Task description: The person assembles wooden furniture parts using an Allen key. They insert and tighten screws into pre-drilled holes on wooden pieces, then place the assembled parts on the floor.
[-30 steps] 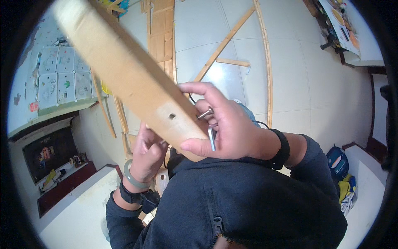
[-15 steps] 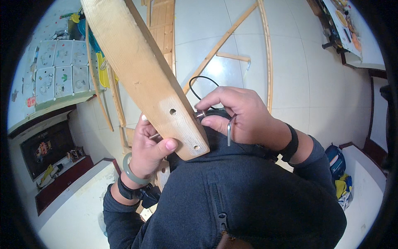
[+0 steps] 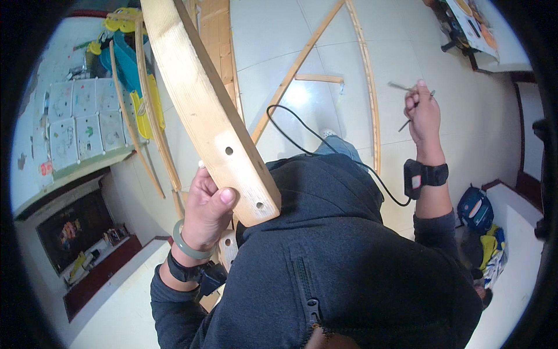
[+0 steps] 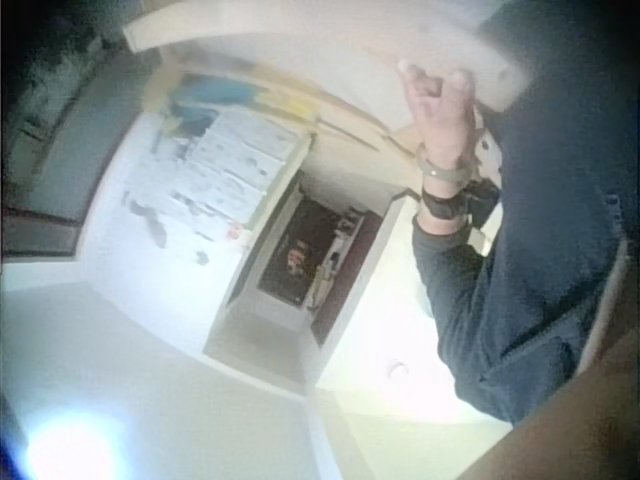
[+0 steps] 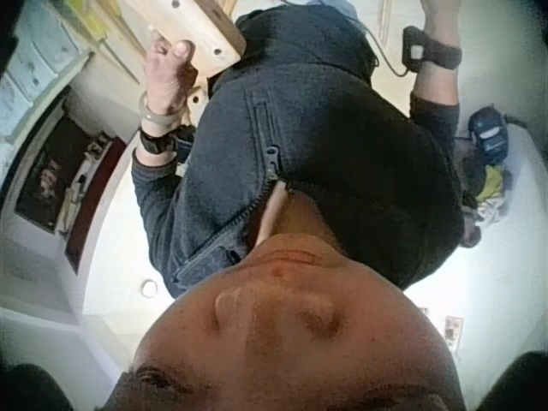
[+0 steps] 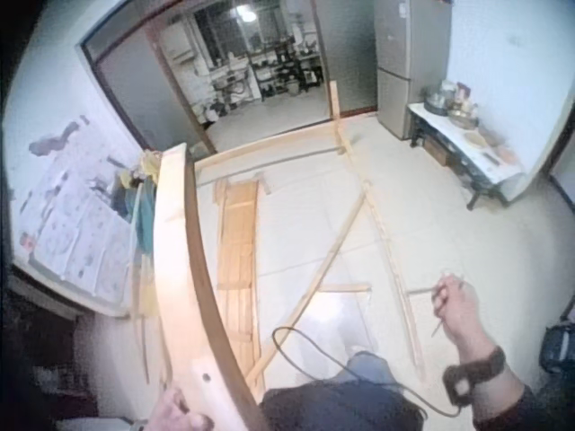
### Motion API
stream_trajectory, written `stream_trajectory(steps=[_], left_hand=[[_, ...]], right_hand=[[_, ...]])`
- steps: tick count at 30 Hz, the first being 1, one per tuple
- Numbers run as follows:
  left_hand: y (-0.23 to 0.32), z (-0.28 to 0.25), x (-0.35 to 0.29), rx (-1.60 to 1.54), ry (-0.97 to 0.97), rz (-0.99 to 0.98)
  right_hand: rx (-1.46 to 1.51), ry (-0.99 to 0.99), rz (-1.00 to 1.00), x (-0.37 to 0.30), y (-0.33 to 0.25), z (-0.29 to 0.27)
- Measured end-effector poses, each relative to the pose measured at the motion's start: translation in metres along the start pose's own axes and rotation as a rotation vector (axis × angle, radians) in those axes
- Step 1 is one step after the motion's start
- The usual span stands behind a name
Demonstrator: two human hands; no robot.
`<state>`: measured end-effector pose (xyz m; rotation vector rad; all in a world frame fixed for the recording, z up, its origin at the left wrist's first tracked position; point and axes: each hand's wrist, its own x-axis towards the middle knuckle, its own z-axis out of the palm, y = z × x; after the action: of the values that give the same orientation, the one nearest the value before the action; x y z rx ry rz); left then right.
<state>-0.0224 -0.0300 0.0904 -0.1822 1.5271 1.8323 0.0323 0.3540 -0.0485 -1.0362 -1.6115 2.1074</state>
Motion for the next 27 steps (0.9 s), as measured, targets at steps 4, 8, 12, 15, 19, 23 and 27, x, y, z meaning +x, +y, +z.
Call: stream_trajectory(steps=[4,8,12,15,19,23,27], left_hand=[[0.007,0.004,0.004,0.029,-0.048,-0.091],[0.010,-0.009,0.001,0.082,-0.162,-0.157],[0.007,-0.036,-0.001,0.180,-0.301,-0.213],[0.009,-0.050,0.011,0.260,-0.269,-0.304],[0.008,-0.058,0.031,0.049,-0.398,-0.404],[-0.010,-0.080,0.038,-0.031,-0.557,-0.610],[-0.034,-0.113,0.054,0.264,-0.394,-0.368]], right_hand=[[0.117,0.318,0.089,0.007,0.036,-0.075],[0.170,0.548,0.087,-0.028,0.079,-0.146],[0.303,0.765,0.082,-0.108,0.116,-0.210],[0.319,0.875,0.024,-0.170,0.152,-0.240],[0.591,0.945,-0.004,-0.267,0.179,-0.270],[0.725,1.206,-0.011,-0.368,0.192,-0.279],[0.761,1.250,-0.084,-0.403,0.210,-0.285]])
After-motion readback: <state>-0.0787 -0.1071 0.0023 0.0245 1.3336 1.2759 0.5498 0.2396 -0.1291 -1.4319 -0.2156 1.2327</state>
